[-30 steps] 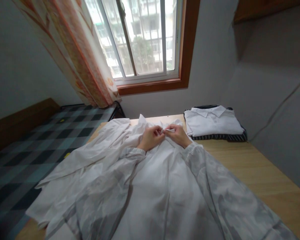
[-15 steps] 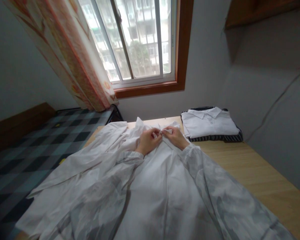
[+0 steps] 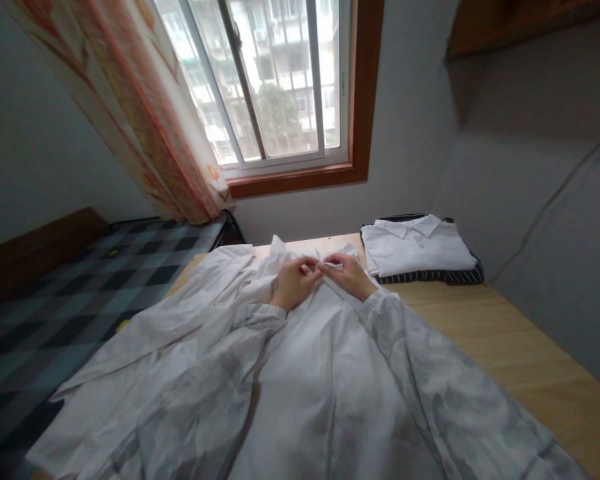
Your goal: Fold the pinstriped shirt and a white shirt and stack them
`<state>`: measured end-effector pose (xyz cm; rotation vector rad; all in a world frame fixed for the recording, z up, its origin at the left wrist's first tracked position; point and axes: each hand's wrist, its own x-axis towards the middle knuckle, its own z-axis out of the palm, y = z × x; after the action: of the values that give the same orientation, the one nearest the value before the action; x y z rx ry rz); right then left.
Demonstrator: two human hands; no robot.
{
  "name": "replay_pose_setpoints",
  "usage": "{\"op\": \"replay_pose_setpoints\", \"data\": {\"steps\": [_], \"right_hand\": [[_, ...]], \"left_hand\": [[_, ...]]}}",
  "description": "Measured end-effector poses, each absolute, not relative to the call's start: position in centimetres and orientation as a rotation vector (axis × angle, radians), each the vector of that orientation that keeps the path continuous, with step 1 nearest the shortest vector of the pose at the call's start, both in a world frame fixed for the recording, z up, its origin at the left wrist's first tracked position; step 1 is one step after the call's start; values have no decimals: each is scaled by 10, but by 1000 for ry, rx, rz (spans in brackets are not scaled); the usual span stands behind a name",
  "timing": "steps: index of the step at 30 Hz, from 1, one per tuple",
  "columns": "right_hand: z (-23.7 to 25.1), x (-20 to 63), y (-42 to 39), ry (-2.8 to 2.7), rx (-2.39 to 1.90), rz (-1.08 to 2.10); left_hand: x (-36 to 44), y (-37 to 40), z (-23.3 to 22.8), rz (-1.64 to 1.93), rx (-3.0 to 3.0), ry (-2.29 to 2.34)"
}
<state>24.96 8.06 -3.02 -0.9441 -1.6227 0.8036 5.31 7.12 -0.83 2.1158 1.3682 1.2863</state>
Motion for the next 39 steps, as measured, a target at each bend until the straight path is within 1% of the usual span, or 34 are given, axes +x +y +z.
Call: {"op": "replay_pose_setpoints", "data": {"steps": [7, 11, 15, 21, 25, 27, 29, 34, 37, 39], "right_hand": [[-32, 248, 82, -1621, -942, 747], [-35, 247, 85, -1556, -935, 781], [-36, 249, 87, -1523, -940, 752], [-36, 257, 90, -1590, -1047, 545], [-32, 259, 89, -1570, -1144, 234], [-28, 259, 84, -1510, -1188, 127], [-23, 258, 78, -1449, -1241, 147], [-12, 263, 50, -1468, -1295, 365], [-11, 276, 25, -1597, -1310, 387], [-11, 288, 5, -1758, -1322, 372]], "left_hand": [[53, 83, -14, 1281, 1984, 1121], [52, 89, -15, 1244, 1855, 941], [52, 91, -16, 1220, 1764, 872], [51, 93, -17, 1168, 1640, 884], [50, 94, -16, 1182, 1622, 856], [50, 95, -16, 1193, 1633, 853], [49, 97, -17, 1220, 1637, 885], [47, 100, -18, 1244, 1800, 1049], [42, 97, -8, 1120, 1985, 1125], [37, 89, 6, 926, 2186, 1215]]}}
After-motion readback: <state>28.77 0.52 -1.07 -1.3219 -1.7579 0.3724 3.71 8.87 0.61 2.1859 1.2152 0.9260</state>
